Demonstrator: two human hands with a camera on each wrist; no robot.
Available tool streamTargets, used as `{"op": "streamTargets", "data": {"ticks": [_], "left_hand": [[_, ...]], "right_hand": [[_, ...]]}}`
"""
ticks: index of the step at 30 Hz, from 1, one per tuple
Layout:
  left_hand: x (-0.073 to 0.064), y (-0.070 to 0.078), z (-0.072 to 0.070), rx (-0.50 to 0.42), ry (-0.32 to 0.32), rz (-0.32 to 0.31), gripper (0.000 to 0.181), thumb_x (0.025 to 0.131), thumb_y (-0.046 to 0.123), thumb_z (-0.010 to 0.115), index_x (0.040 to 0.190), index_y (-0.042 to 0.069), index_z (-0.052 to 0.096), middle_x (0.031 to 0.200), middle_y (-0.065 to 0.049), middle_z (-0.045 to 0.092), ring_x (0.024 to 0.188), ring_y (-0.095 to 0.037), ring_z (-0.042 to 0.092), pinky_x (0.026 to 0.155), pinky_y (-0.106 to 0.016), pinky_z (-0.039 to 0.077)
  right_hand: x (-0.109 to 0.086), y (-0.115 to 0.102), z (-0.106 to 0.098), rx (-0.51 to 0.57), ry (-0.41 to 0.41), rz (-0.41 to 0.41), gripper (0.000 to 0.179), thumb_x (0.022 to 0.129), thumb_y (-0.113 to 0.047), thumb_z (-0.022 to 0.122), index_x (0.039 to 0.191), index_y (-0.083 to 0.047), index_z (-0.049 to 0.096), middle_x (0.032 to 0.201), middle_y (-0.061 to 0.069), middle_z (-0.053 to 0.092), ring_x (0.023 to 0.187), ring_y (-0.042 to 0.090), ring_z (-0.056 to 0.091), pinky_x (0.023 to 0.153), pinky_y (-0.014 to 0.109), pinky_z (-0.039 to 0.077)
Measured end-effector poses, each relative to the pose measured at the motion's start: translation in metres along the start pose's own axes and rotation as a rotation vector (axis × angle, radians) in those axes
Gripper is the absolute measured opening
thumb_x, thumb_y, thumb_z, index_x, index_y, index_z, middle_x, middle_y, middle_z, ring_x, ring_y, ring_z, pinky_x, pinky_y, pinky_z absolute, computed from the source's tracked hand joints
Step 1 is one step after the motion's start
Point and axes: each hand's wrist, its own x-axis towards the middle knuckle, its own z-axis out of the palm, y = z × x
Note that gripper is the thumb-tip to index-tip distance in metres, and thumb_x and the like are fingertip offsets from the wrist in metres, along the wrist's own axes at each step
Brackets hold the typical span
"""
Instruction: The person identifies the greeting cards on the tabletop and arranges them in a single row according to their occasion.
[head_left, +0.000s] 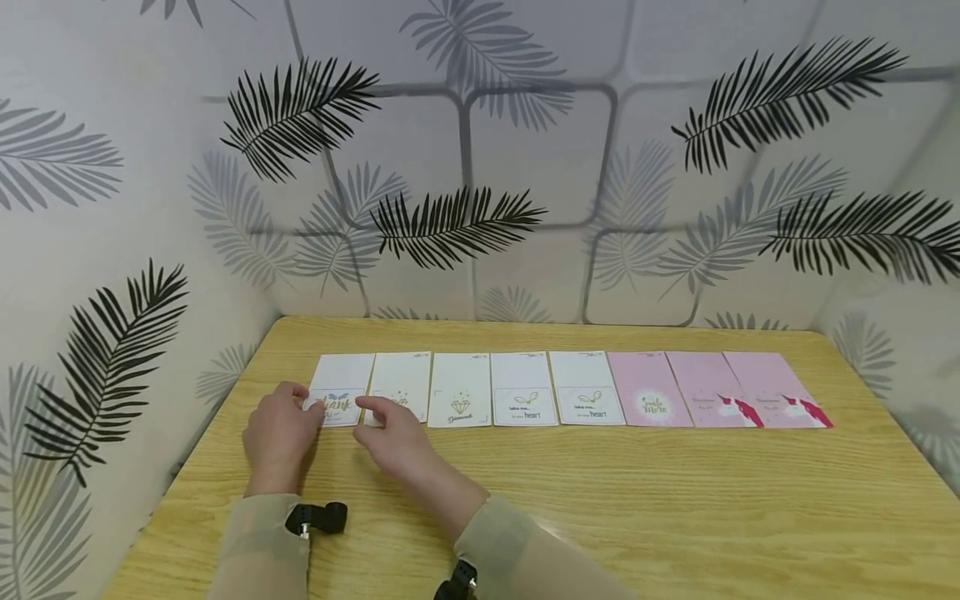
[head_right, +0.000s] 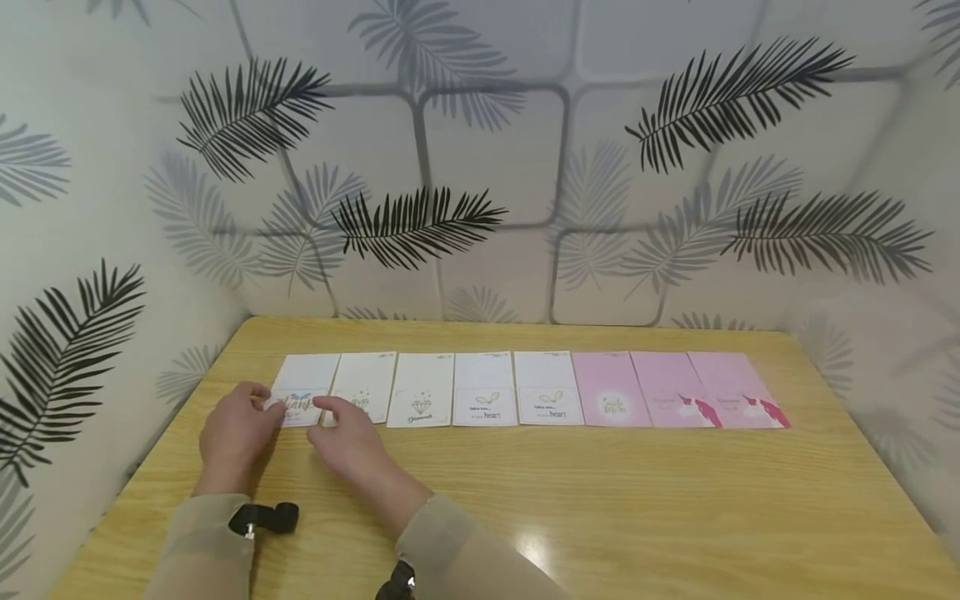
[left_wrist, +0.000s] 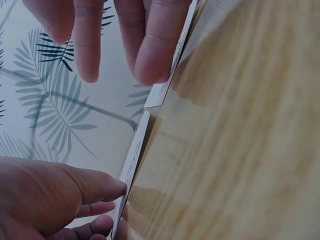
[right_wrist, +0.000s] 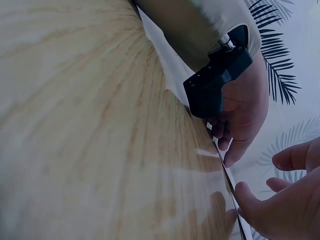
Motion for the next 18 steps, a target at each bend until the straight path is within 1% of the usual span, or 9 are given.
{"op": "streamTargets", "data": {"ticks": [2,5,7,9,10,11,13,16,18], "left_hand": [[0.0005,-0.0002,-0.0003,0.000,-0.006,0.001,0.042,0.104,0.028,0.067,0.133,-0.001,0.066,0.124,-0.027,0.072,0.108,-0.051,0.067,0.087,-0.066,0.048],[0.0009,0.0000,-0.0010,-0.001,-0.012,0.005,0.042,0.104,0.029,0.067,0.133,-0.001,0.065,0.125,-0.027,0.072,0.109,-0.052,0.067,0.087,-0.067,0.047],[0.0011,0.0002,-0.0013,-0.002,-0.012,0.005,0.042,0.104,0.029,0.066,0.133,-0.001,0.065,0.125,-0.027,0.072,0.110,-0.052,0.067,0.088,-0.067,0.047],[0.0010,0.0006,-0.0015,-0.002,-0.011,0.004,0.042,0.104,0.029,0.066,0.133,-0.001,0.065,0.125,-0.027,0.072,0.110,-0.052,0.067,0.088,-0.067,0.047],[0.0008,0.0008,-0.0016,-0.002,-0.011,0.003,0.042,0.104,0.029,0.066,0.133,-0.001,0.065,0.125,-0.027,0.072,0.110,-0.052,0.067,0.088,-0.067,0.047],[0.0005,0.0011,-0.0017,-0.002,-0.011,0.002,0.042,0.103,0.029,0.066,0.133,-0.001,0.065,0.125,-0.026,0.072,0.110,-0.052,0.067,0.088,-0.067,0.048],[0.0003,0.0013,-0.0017,-0.003,-0.009,0.001,0.042,0.103,0.028,0.066,0.133,-0.001,0.065,0.125,-0.026,0.072,0.110,-0.052,0.067,0.088,-0.067,0.048],[-0.0007,0.0016,-0.0018,-0.004,-0.009,0.000,0.042,0.103,0.029,0.066,0.133,-0.001,0.065,0.124,-0.026,0.072,0.109,-0.052,0.067,0.088,-0.067,0.048],[-0.0008,0.0015,-0.0020,-0.004,-0.009,0.002,0.042,0.103,0.029,0.066,0.132,-0.001,0.065,0.123,-0.026,0.072,0.109,-0.051,0.067,0.088,-0.067,0.048]], "right_hand": [[-0.0006,0.0000,0.0001,-0.003,0.003,0.005,0.052,0.099,-0.008,0.070,0.150,-0.015,0.069,0.159,0.017,0.059,0.137,0.026,0.059,0.067,0.032,0.046],[-0.0015,-0.0004,0.0008,-0.042,0.004,-0.003,0.052,0.098,-0.010,0.070,0.150,-0.016,0.069,0.159,0.016,0.059,0.127,0.024,0.060,0.078,0.034,0.049],[-0.0023,-0.0009,0.0015,-0.070,0.005,-0.015,0.053,0.098,-0.011,0.070,0.151,-0.016,0.069,0.159,0.014,0.060,0.124,0.023,0.060,0.088,0.037,0.050],[-0.0032,-0.0014,0.0023,-0.086,0.007,-0.022,0.054,0.097,-0.012,0.070,0.150,-0.016,0.069,0.159,0.013,0.060,0.123,0.024,0.060,0.095,0.039,0.050],[-0.0038,-0.0018,0.0025,-0.083,0.007,-0.024,0.054,0.097,-0.012,0.070,0.151,-0.016,0.069,0.159,0.013,0.060,0.121,0.024,0.059,0.096,0.040,0.050],[-0.0045,-0.0020,0.0028,-0.083,0.007,-0.023,0.055,0.096,-0.012,0.070,0.151,-0.016,0.069,0.160,0.013,0.059,0.120,0.023,0.059,0.095,0.040,0.050],[-0.0056,-0.0024,0.0034,-0.062,0.003,-0.018,0.056,0.096,-0.011,0.070,0.151,-0.016,0.068,0.161,0.012,0.057,0.112,0.022,0.060,0.089,0.038,0.050],[-0.0076,-0.0031,0.0043,-0.023,-0.014,-0.010,0.057,0.097,-0.011,0.070,0.153,-0.016,0.066,0.164,0.010,0.054,0.091,0.016,0.059,0.075,0.033,0.047],[-0.0082,-0.0034,0.0049,0.004,-0.028,-0.005,0.057,0.098,-0.010,0.069,0.154,-0.016,0.065,0.166,0.009,0.052,0.077,0.015,0.055,0.066,0.031,0.044]]}}
